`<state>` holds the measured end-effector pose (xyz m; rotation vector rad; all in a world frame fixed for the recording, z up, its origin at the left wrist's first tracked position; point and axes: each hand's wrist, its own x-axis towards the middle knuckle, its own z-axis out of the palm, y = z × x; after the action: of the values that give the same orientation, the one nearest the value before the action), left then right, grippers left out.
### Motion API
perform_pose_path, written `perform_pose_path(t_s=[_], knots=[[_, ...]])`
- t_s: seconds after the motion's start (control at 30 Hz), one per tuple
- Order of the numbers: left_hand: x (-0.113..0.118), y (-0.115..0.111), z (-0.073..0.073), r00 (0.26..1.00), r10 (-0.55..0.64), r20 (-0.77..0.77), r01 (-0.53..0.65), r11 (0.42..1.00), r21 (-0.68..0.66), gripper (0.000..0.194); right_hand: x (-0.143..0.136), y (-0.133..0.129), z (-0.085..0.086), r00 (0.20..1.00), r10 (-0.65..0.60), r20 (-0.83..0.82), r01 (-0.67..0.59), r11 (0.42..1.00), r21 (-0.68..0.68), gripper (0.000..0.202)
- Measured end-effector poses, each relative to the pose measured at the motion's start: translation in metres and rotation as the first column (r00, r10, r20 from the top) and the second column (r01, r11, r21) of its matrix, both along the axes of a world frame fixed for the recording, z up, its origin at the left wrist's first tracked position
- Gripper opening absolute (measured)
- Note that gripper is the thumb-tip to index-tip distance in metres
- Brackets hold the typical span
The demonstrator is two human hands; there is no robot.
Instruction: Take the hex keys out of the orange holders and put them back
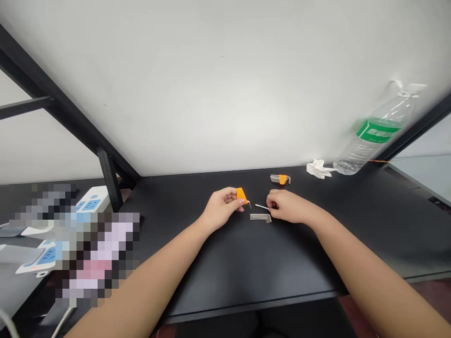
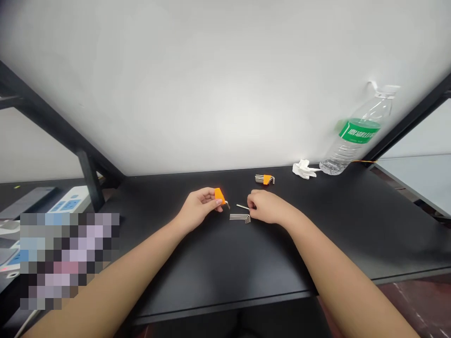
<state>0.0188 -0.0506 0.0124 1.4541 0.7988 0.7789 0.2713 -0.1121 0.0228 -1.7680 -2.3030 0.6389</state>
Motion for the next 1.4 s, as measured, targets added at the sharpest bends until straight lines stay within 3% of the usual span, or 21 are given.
perform_pose_path(t_s=[0.17, 0.27, 0.4, 0.53, 0.7, 0.9, 1.07, 1.13, 1.27, 1.4], knots=[[0.001, 0.000, -0.001, 1.000, -0.001, -0.012, 0.001, 1.000, 0.018, 0.038, -0.003, 0.000, 0.003, 0.997, -0.071, 0.008, 0.071, 0.998, -0.001, 0.008], [0.001, 0.000, -0.001, 1.000, -0.003, -0.022, 0.003, 1.000, 0.030, 0.035, -0.004, -0.002, 0.006, 0.980, -0.067, -0.188, 0.065, 0.998, -0.020, 0.010], [0.000, -0.001, -0.001, 0.999, -0.006, -0.048, 0.009, 0.999, 0.053, 0.032, -0.008, -0.005, 0.011, 0.917, 0.004, -0.400, 0.041, 0.994, 0.106, 0.017], [-0.001, 0.000, -0.003, 0.997, -0.008, -0.073, 0.014, 0.996, 0.088, 0.032, -0.013, -0.007, 0.012, 0.910, 0.099, -0.401, -0.004, 0.973, 0.231, 0.020], [-0.003, -0.004, -0.002, 0.988, -0.014, -0.157, 0.044, 0.980, 0.195, 0.025, -0.013, -0.008, 0.013, 0.909, 0.151, -0.389, -0.037, 0.957, 0.287, 0.022], [0.000, -0.014, 0.002, 0.973, -0.037, -0.227, 0.111, 0.939, 0.324, 0.015, -0.029, -0.007, 0.010, 0.889, 0.110, -0.445, -0.006, 0.974, 0.227, 0.017], [0.001, -0.016, 0.003, 0.982, -0.040, -0.186, 0.098, 0.943, 0.319, 0.011, -0.043, -0.007, 0.003, 0.762, -0.094, -0.641, 0.119, 0.993, -0.005, 0.011], [0.000, -0.015, 0.003, 0.984, -0.003, -0.181, 0.065, 0.939, 0.338, 0.011, -0.043, -0.008, 0.002, 0.754, -0.136, -0.643, 0.130, 0.990, -0.057, 0.014], [-0.001, -0.013, 0.000, 0.981, 0.046, -0.187, 0.032, 0.919, 0.392, 0.010, -0.045, -0.010, 0.002, 0.792, -0.142, -0.593, 0.156, 0.987, -0.028, 0.019], [0.001, -0.015, -0.002, 0.970, 0.071, -0.231, 0.045, 0.887, 0.459, 0.009, -0.051, -0.011, -0.002, 0.731, -0.249, -0.635, 0.194, 0.968, -0.157, 0.021]])
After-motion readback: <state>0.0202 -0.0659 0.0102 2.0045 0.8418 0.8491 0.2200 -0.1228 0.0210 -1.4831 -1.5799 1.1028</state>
